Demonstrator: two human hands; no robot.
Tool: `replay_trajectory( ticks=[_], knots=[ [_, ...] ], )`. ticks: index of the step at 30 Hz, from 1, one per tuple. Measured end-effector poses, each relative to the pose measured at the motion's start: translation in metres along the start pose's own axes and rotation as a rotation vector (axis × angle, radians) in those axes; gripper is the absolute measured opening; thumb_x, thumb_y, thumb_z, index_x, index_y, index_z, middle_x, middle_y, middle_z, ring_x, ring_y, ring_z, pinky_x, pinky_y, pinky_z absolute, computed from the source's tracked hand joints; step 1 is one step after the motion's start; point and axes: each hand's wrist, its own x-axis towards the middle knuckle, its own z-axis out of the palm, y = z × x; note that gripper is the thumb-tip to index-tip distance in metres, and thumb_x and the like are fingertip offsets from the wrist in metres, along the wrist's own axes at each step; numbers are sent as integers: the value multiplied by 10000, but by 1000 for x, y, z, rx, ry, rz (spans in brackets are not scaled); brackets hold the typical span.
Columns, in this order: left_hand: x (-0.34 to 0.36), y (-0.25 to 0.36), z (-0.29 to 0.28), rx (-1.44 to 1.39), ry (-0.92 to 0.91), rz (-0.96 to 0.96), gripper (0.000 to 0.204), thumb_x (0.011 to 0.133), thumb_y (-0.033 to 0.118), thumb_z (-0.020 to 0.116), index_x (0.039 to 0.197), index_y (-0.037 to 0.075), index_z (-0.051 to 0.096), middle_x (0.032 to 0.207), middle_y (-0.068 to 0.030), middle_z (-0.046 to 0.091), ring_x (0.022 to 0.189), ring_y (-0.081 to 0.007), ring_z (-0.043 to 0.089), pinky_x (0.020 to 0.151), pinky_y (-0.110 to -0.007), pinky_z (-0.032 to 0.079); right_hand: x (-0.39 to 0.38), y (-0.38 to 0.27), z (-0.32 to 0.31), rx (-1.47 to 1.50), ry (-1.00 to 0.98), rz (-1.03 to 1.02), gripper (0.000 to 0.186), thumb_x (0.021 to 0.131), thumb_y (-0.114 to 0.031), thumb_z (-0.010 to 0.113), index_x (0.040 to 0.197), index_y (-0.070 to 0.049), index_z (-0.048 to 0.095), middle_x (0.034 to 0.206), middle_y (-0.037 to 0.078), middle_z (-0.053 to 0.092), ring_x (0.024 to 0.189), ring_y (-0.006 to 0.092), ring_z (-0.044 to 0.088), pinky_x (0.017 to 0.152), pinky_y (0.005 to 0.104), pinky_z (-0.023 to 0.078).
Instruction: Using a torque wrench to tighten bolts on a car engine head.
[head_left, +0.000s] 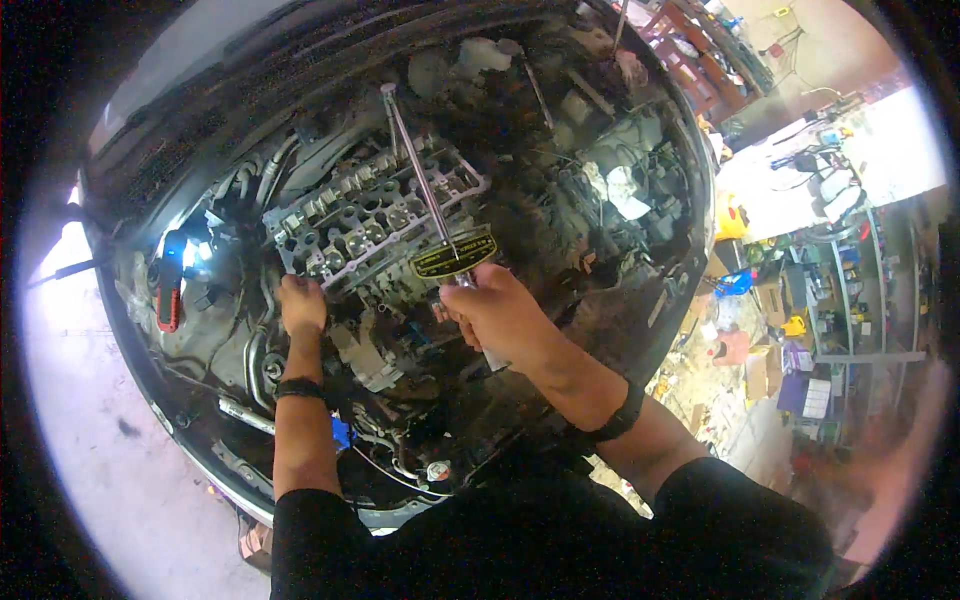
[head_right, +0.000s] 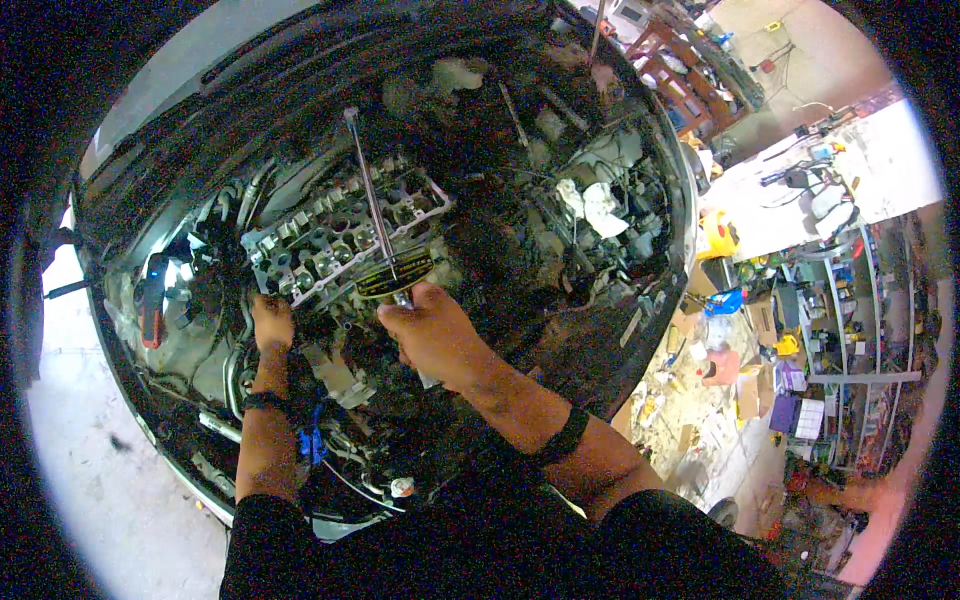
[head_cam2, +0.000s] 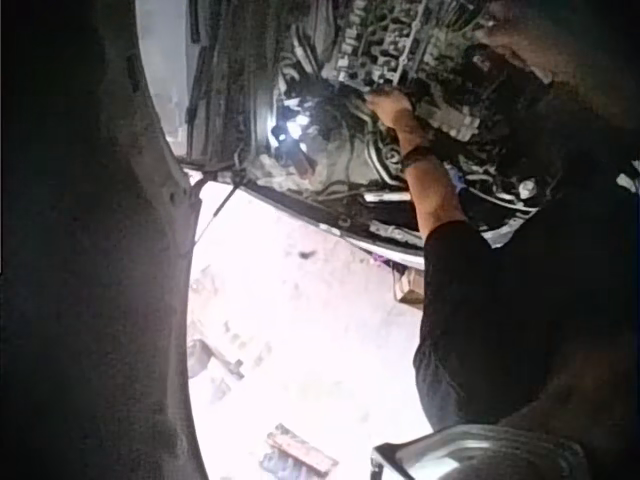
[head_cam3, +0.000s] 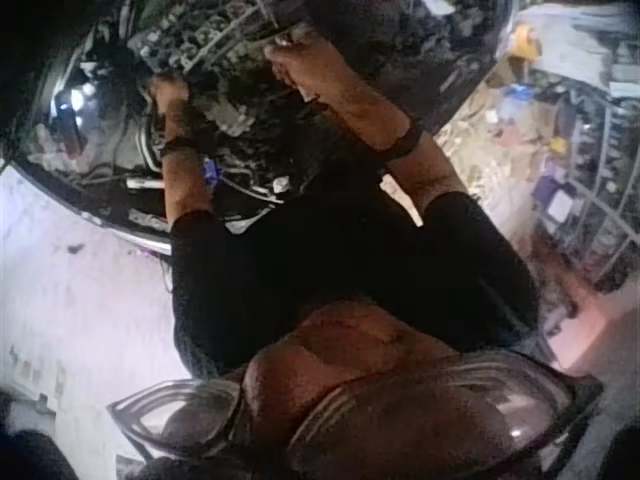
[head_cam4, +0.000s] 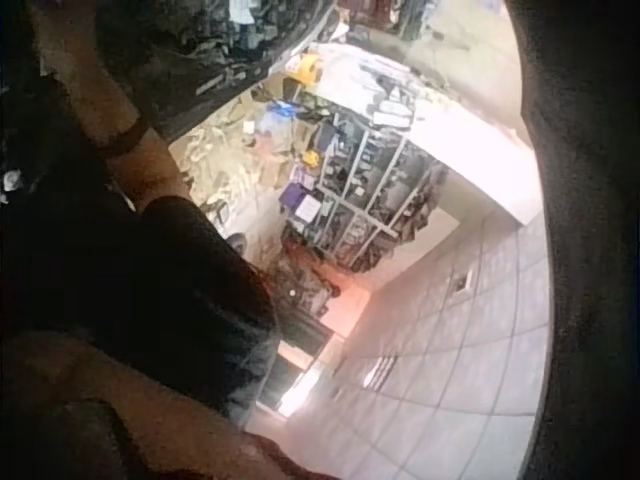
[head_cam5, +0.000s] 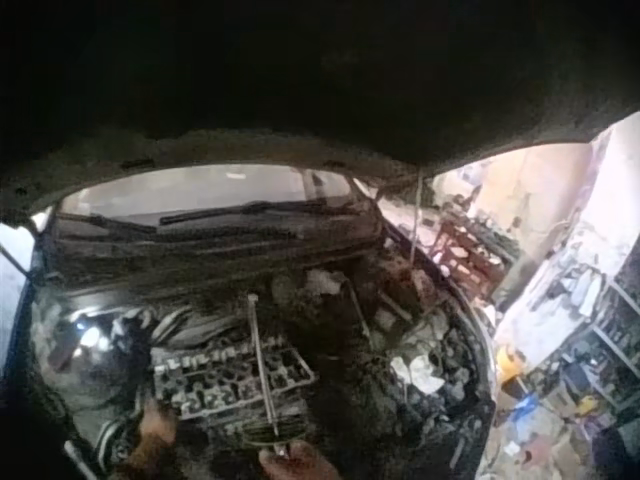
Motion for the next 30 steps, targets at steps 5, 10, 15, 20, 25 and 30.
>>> replay_trajectory(
  ticks=[5,10,15,20,25,30],
  knots=[
    [4,5,5,2,-27,40,376,877,327,553,1139,62,502,1158,-202,549,1040,-420,569,877,-499,452,-3,2,-19,-155,35,-175,227,929,-276,585,929,-50,576,631,23,513,460,132,484,449,332,423],
    [5,4,2,15,-36,15,379,876,330,570,1144,70,506,1185,-180,548,1081,-407,554,892,-492,447,-58,-19,-57,58,-60,11,200,932,-247,608,1049,-86,601,706,-14,545,517,76,472,458,270,396],
    [1,1,-10,53,7,5,434,888,388,574,1156,52,508,1183,-191,543,1081,-406,551,898,-488,446,-101,48,-116,145,-20,114,307,848,-200,715,1110,-89,598,741,-46,540,584,54,467,519,237,395],
    [29,83,-26,77,114,239,421,885,411,591,1086,41,603,1106,-203,598,1026,-407,582,868,-489,464,-148,165,-185,97,201,269,455,740,-158,766,1133,-82,548,794,-11,542,626,120,531,558,270,456],
    [122,173,14,157,-195,366,495,892,437,558,1265,111,582,1236,-195,607,1126,-356,589,930,-468,475,-150,216,-205,475,249,315,463,733,-89,733,1124,-96,487,797,22,547,650,173,555,558,320,474],
    [170,236,80,396,-265,390,496,907,412,540,1316,131,557,1263,-156,605,1169,-337,571,997,-446,456,-152,241,-218,329,424,426,369,755,-50,703,1072,-101,521,747,22,542,611,179,555,534,319,472]
  ],
)
